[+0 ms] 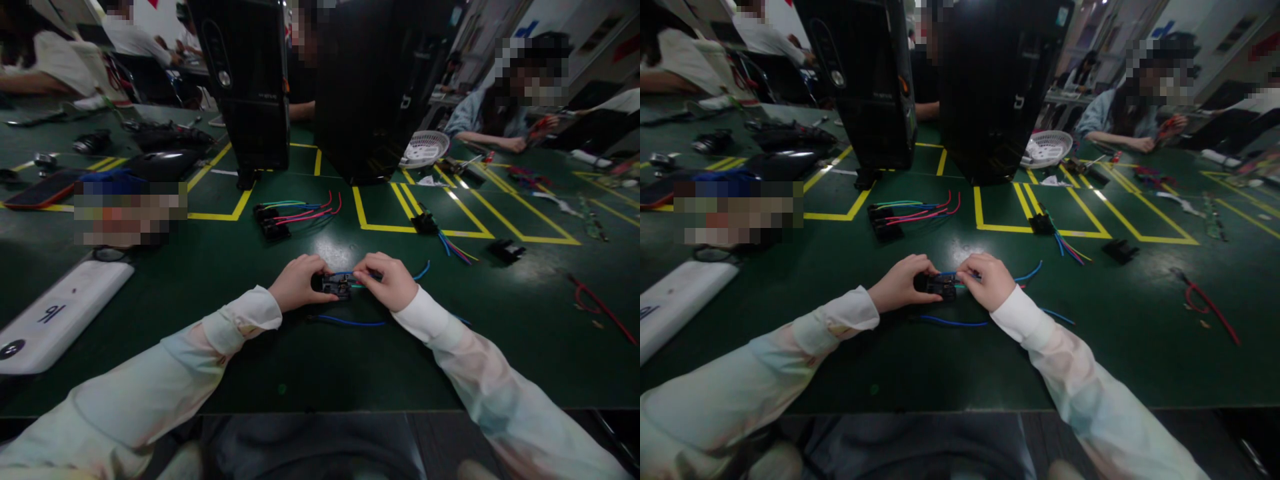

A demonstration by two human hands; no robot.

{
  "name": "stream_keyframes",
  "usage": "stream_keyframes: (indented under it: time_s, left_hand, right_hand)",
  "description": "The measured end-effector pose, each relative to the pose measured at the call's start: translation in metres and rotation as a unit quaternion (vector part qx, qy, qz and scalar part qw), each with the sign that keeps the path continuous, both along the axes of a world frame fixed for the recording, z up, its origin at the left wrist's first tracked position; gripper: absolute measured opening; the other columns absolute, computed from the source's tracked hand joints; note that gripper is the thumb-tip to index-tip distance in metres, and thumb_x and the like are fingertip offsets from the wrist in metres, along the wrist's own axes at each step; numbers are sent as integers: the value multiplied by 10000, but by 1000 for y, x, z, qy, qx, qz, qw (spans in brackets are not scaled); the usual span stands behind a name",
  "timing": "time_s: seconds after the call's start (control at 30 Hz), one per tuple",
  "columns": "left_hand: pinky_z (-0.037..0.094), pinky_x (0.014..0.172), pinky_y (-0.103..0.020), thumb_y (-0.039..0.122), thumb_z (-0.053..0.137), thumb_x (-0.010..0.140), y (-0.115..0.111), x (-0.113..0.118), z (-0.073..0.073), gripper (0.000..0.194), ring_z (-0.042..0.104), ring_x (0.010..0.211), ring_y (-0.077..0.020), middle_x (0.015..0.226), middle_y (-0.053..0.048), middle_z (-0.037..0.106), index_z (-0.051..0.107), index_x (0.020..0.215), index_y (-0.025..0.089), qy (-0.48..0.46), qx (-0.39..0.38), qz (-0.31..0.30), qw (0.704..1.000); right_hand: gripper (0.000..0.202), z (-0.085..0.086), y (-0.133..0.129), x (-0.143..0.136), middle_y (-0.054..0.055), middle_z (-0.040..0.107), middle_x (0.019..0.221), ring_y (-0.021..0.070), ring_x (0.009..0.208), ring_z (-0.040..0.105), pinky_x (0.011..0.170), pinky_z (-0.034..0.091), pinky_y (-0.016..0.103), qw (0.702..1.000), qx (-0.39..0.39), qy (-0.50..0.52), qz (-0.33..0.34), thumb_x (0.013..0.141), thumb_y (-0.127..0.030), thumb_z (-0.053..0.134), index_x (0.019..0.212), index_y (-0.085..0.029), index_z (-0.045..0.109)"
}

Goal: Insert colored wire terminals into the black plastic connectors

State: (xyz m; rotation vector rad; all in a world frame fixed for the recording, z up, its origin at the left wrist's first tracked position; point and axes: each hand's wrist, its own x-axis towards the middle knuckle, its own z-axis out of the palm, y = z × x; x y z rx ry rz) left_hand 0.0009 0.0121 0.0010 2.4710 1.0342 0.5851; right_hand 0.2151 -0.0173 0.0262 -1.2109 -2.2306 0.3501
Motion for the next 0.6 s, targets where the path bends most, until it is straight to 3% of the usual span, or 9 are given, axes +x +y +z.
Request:
stream_keyframes:
  time_s: [0.6]
  left_hand:
    - [388,713,-319,508,683,627,0,0,1,399,506,802,-203,836,-24,566,575,836,185,-1,2,2,1000]
  right_hand:
    - [119,-1,0,-1,18,596,667,143,662,486,649,355,268,1000,13,4,-9,797,-167,530,702,-178,601]
